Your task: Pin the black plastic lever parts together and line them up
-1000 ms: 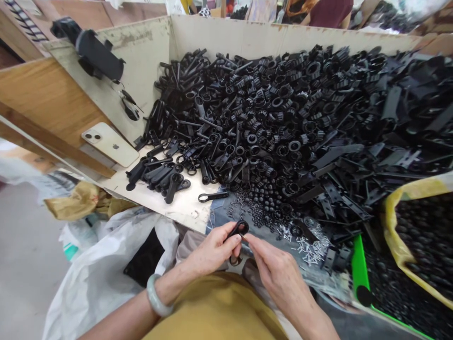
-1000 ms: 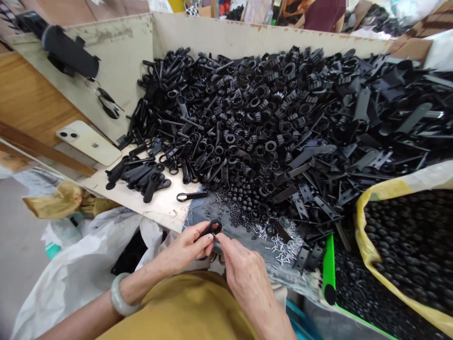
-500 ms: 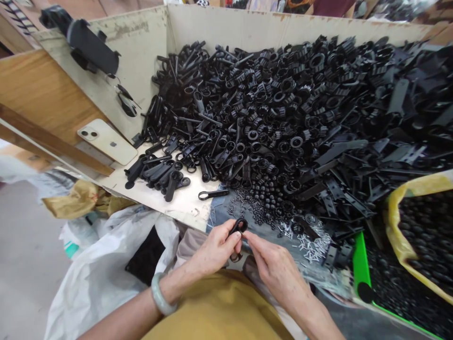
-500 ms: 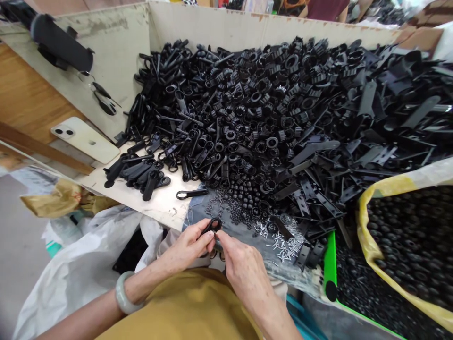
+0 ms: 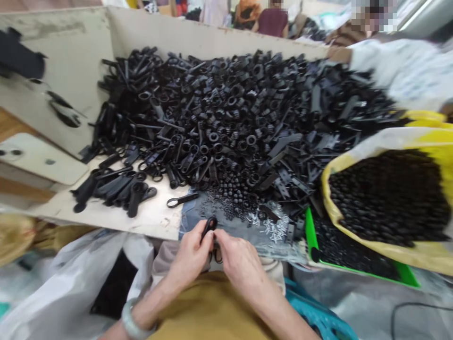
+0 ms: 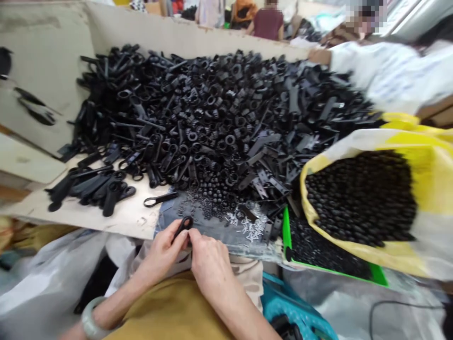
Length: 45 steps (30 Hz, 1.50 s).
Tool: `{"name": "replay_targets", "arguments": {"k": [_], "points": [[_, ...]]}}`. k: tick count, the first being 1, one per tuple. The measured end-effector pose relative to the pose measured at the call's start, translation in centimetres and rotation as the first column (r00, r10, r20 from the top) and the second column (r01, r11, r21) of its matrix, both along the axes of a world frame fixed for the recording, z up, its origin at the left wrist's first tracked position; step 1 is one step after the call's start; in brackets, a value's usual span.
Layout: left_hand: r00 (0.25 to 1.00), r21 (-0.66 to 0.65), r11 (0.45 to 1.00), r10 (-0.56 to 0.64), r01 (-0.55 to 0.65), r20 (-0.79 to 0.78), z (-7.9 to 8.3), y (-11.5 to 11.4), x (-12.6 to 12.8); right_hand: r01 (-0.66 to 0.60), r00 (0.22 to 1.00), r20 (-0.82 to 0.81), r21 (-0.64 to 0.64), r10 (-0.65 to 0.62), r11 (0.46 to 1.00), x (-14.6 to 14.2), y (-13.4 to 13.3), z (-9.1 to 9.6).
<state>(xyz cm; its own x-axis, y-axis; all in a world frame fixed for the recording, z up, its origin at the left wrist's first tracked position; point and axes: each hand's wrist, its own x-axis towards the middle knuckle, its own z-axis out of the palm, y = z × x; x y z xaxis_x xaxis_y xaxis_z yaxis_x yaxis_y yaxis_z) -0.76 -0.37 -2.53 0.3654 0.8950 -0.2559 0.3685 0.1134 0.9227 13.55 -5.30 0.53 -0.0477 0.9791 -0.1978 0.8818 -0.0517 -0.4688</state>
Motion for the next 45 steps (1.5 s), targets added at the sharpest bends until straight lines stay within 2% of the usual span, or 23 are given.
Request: {"name": "replay_targets", "arguments": {"k": [4, 7, 10, 12, 14, 17, 20, 22, 24, 26, 27, 29, 30, 31, 32, 33, 34, 35, 37, 39, 40, 42, 45], "points": [[0.996, -0.01, 1.0, -0.018, 0.019, 0.09, 0.2, 0.4, -1.4, 0.037, 0.977, -0.212, 0.13, -0.008, 0.991, 1.3, -2.0, 1.2], [0.967, -0.056, 0.981, 0.193, -0.186, 0.165, 0.8, 1.4, -2.7, 0.052, 0.962, -0.274, 0.165, -0.005, 0.985, 3.6, -3.1, 2.4], [0.884, -0.23, 0.92, 0.374, -0.317, 0.28, 1.7, 2.4, -3.0, 0.175, 0.964, -0.233, 0.203, -0.126, 0.963, 7.3, -2.2, 3.4], [0.853, -0.336, 0.895, 0.403, -0.293, 0.331, 2.4, 2.6, -2.4, 0.315, 0.949, -0.119, 0.377, -0.291, 0.871, 9.8, -0.3, 3.7], [0.838, -0.4, 0.883, 0.4, -0.244, 0.372, 2.9, 2.2, -1.3, 0.296, 0.93, 0.021, 0.546, -0.366, 0.784, 11.7, 1.9, 3.4], [0.824, -0.468, 0.873, 0.361, -0.134, 0.436, 3.5, 1.3, 0.2, 0.145, 0.943, 0.176, 0.545, -0.281, 0.826, 12.7, 4.8, 2.4], [0.787, -0.558, 0.829, 0.363, -0.029, 0.499, 3.8, 0.9, 0.8, 0.121, 0.951, 0.178, 0.541, -0.254, 0.832, 12.6, 5.9, 1.7], [0.75, -0.62, 0.784, 0.421, -0.019, 0.509, 3.9, 1.0, 0.7, 0.15, 0.96, 0.111, 0.571, -0.256, 0.808, 12.2, 5.4, 1.9], [0.719, -0.656, 0.754, 0.473, -0.031, 0.51, 4.1, 1.2, 0.7, 0.265, 0.96, -0.085, 0.581, -0.266, 0.769, 11.3, 4.1, 2.2], [0.698, -0.661, 0.749, 0.494, -0.038, 0.519, 4.3, 1.2, 0.9, 0.465, 0.86, -0.434, 0.451, -0.268, 0.762, 9.5, 2.5, 2.2], [0.69, -0.658, 0.752, 0.495, -0.037, 0.527, 4.5, 1.1, 1.2, 0.524, 0.748, -0.612, 0.304, -0.258, 0.796, 8.2, 1.7, 2.0], [0.68, -0.648, 0.761, 0.483, -0.015, 0.551, 4.6, 0.9, 1.6, 0.487, 0.465, -0.84, -0.021, -0.28, 0.873, 5.5, 0.2, 1.1], [0.677, -0.642, 0.767, 0.472, 0.001, 0.565, 4.7, 0.8, 1.8, 0.45, 0.33, -0.89, -0.145, -0.315, 0.881, 4.1, -0.4, 0.5], [0.677, -0.633, 0.774, 0.46, 0.011, 0.574, 4.6, 0.8, 1.8, 0.414, 0.218, -0.914, -0.231, -0.342, 0.881, 3.0, -0.9, -0.2], [0.682, -0.621, 0.784, 0.452, 0.004, 0.575, 4.5, 0.7, 1.9, 0.384, 0.159, -0.92, -0.276, -0.358, 0.881, 2.1, -1.3, -0.8], [0.69, -0.606, 0.795, 0.452, -0.025, 0.565, 4.3, 0.6, 1.8, 0.376, 0.163, -0.921, -0.274, -0.354, 0.885, 1.4, -1.6, -1.3], [0.699, -0.587, 0.806, 0.462, -0.073, 0.546, 4.1, 0.6, 1.7, 0.39, 0.222, -0.918, -0.224, -0.327, 0.893, 1.1, -1.8, -1.7], [0.704, -0.564, 0.814, 0.48, -0.136, 0.523, 3.8, 0.5, 1.6, 0.412, 0.331, -0.901, -0.129, -0.28, 0.902, 1.0, -2.0, -1.9], [0.7, -0.518, 0.819, 0.519, -0.245, 0.49, 3.3, 0.4, 1.4, 0.4, 0.616, -0.775, 0.152, -0.142, 0.904, 1.3, -2.1, -2.0], [0.684, -0.494, 0.823, 0.532, -0.279, 0.5, 3.0, 0.2, 1.4, 0.255, 0.839, -0.543, 0.424, 0.019, 0.869, 1.8, -2.0, -1.8], [0.672, -0.494, 0.826, 0.53, -0.271, 0.518, 2.9, 0.1, 1.5, 0.163, 0.899, -0.428, 0.521, 0.091, 0.838, 2.0, -1.8, -1.8], [0.644, -0.513, 0.827, 0.525, -0.23, 0.556, 2.9, -0.1, 1.5, 0.035, 0.947, -0.264, 0.648, 0.181, 0.761, 2.2, -1.4, -1.7], [0.623, -0.577, 0.803, 0.529, -0.149, 0.576, 3.2, -0.3, 1.2, 0.034, 0.96, -0.214, 0.73, 0.181, 0.683, 2.1, -1.1, -1.7]]}}
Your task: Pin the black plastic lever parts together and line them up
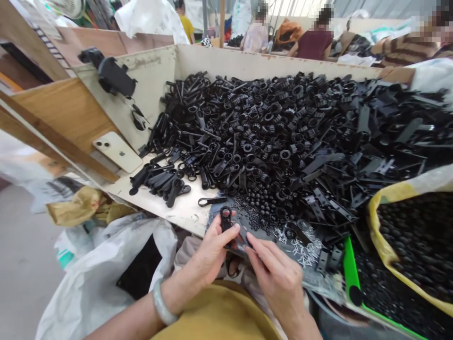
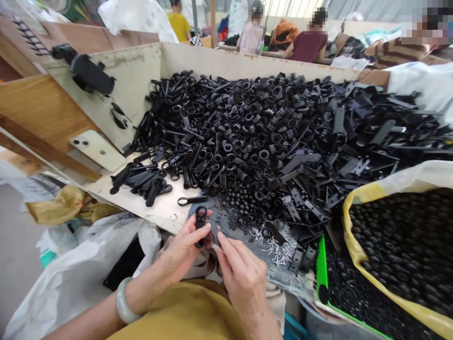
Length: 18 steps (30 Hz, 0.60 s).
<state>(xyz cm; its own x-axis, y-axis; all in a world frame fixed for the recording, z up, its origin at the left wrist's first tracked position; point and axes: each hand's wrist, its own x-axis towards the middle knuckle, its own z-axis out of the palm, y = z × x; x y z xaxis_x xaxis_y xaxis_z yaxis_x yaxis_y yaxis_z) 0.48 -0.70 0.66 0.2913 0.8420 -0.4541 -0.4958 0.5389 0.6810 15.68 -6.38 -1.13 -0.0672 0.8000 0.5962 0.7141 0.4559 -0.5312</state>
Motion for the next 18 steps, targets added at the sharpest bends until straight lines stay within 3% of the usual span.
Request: {"name": "replay_targets", "arguments": {"k": [7, 18], "points": [[0.983, -0.035, 0.999, -0.026, 0.033, 0.183, 0.4, -0.1, -0.4, 0.011, 1.0, 0.028, 0.108, -0.014, 0.994, -1.5, 0.0, 0.3], [0.989, 0.019, 1.0, -0.018, 0.015, 0.15, 0.9, -0.4, 0.1, 0.053, 0.997, 0.045, 0.155, -0.06, 0.986, -2.1, 0.1, 0.1]]}}
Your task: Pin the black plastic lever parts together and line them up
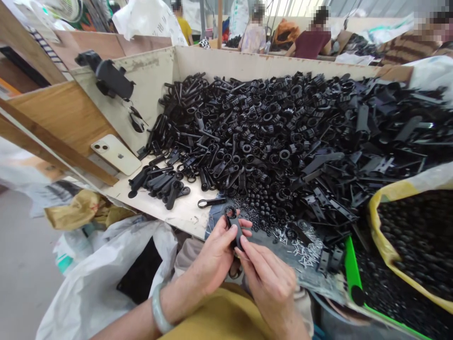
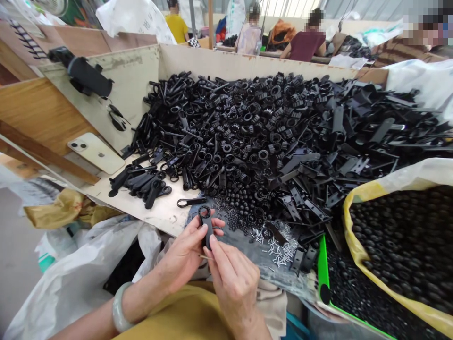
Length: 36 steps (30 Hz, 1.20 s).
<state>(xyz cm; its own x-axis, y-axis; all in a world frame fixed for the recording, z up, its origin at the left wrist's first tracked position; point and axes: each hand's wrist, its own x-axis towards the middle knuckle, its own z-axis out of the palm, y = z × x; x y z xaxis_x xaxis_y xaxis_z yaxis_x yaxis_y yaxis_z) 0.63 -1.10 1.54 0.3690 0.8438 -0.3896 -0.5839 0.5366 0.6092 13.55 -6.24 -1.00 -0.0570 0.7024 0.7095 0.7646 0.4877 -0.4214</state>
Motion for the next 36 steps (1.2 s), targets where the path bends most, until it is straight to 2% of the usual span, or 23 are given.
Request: {"name": "replay_targets", "arguments": {"k": [6, 10, 17, 23, 26, 28, 30, 32, 34, 36], "points": [[0.997, -0.089, 0.995, -0.041, 0.046, 0.058, 0.9, 0.0, 0.2, -0.007, 1.0, -0.004, -0.003, 0.007, 1.0, 0.4, -0.1, -0.1], [0.998, -0.1, 0.994, -0.03, 0.036, 0.064, 1.1, 0.1, 0.3, 0.011, 1.0, 0.021, 0.012, -0.011, 1.0, 0.7, -0.3, -0.2], [0.999, -0.067, 0.998, -0.025, 0.022, -0.043, 0.5, -0.2, 0.6, 0.047, 0.995, 0.082, 0.009, -0.048, 0.999, 0.5, -0.5, -0.3], [0.983, -0.089, 0.996, -0.028, 0.012, -0.183, -0.3, -0.7, 0.9, 0.057, 0.995, 0.087, -0.054, -0.052, 0.997, 0.1, 0.0, -0.4], [0.969, -0.069, 0.998, -0.018, 0.001, -0.246, -1.0, -0.8, 0.6, -0.024, 0.999, -0.048, -0.193, 0.015, 0.981, 0.2, 0.0, -0.1], [0.962, -0.038, 0.999, -0.04, 0.031, -0.272, -1.4, -0.8, 0.3, -0.102, 0.971, -0.24, -0.341, 0.018, 0.935, 0.2, 0.0, 0.2], [0.952, 0.014, 0.997, -0.074, 0.082, -0.297, -1.7, -0.7, -0.1, -0.171, 0.885, -0.459, -0.48, -0.08, 0.86, 0.2, 0.0, 0.4], [0.936, 0.075, 0.986, -0.113, 0.146, -0.333, -1.7, -0.5, -0.6, -0.186, 0.775, -0.589, -0.557, -0.228, 0.809, 0.3, 0.4, 0.5], [0.903, 0.135, 0.964, -0.16, 0.23, -0.398, -1.3, -0.2, -1.1, -0.149, 0.703, -0.633, -0.577, -0.324, 0.803, 0.5, 1.1, 0.6], [0.851, 0.179, 0.919, -0.233, 0.351, -0.471, -0.5, -0.1, -1.6, -0.193, 0.674, -0.666, -0.576, -0.32, 0.794, 0.8, 1.9, 0.8]]}}
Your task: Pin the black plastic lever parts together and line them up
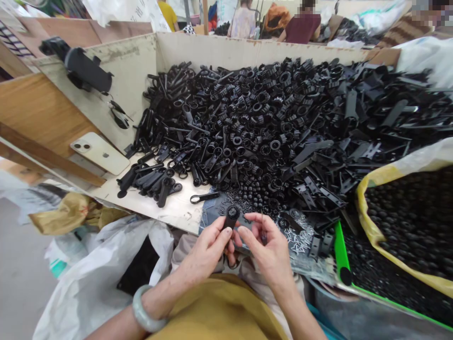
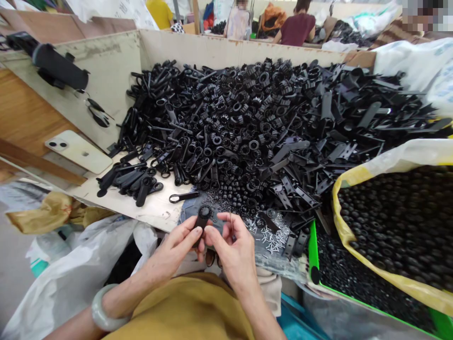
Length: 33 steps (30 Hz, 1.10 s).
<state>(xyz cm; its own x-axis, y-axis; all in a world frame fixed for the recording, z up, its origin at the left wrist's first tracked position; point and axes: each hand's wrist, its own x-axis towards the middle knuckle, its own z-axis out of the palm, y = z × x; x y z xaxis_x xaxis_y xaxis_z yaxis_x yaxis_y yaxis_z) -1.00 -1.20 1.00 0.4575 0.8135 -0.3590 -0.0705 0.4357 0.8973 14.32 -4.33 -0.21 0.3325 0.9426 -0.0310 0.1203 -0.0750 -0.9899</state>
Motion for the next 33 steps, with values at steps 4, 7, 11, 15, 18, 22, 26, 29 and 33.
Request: {"name": "replay_targets", "arguments": {"k": [4, 7, 11, 15, 18, 22, 26, 29, 33], "points": [[0.989, 0.098, 0.985, -0.14, 0.145, -0.052, 1.5, -0.2, -0.9, -0.341, 0.906, -0.274, -0.02, 0.323, 0.94, 0.4, 0.8, 0.7], [0.995, 0.215, 0.973, -0.072, 0.086, -0.071, 1.5, -0.7, -1.4, -0.404, 0.862, -0.332, 0.01, 0.384, 0.915, -0.1, 0.7, 0.8], [0.996, 0.19, 0.978, -0.079, 0.087, -0.049, 0.2, -1.1, -2.2, -0.371, 0.915, -0.161, 0.027, 0.37, 0.928, -1.1, 1.3, -0.3], [0.95, 0.375, 0.914, 0.24, -0.152, -0.201, -0.6, 0.8, -4.8, -0.398, 0.912, 0.161, 0.132, 0.377, 0.908, -1.6, 3.9, -1.3], [0.703, 0.686, 0.666, 0.636, -0.292, -0.318, -0.5, 3.9, -7.8, -0.428, 0.812, 0.512, 0.197, 0.28, 0.882, -1.8, 6.5, -1.5], [0.404, 0.868, 0.489, 0.814, -0.089, -0.418, -1.3, 7.9, -10.4, -0.492, 0.478, 0.869, 0.141, 0.131, 0.859, -3.1, 9.7, -1.5], [0.249, 0.869, 0.471, 0.832, 0.153, -0.495, -3.1, 9.7, -11.2, -0.513, 0.243, 0.963, 0.025, 0.117, 0.858, -4.5, 11.5, -1.1], [0.205, 0.883, 0.435, 0.861, 0.178, -0.465, -3.7, 10.0, -11.6, -0.512, 0.213, 0.969, 0.004, 0.122, 0.859, -4.5, 11.1, -0.3], [0.355, 0.936, 0.35, 0.872, 0.029, -0.337, -3.0, 8.3, -10.3, -0.415, 0.283, 0.959, 0.089, 0.036, 0.905, -3.7, 8.1, 0.8]]}}
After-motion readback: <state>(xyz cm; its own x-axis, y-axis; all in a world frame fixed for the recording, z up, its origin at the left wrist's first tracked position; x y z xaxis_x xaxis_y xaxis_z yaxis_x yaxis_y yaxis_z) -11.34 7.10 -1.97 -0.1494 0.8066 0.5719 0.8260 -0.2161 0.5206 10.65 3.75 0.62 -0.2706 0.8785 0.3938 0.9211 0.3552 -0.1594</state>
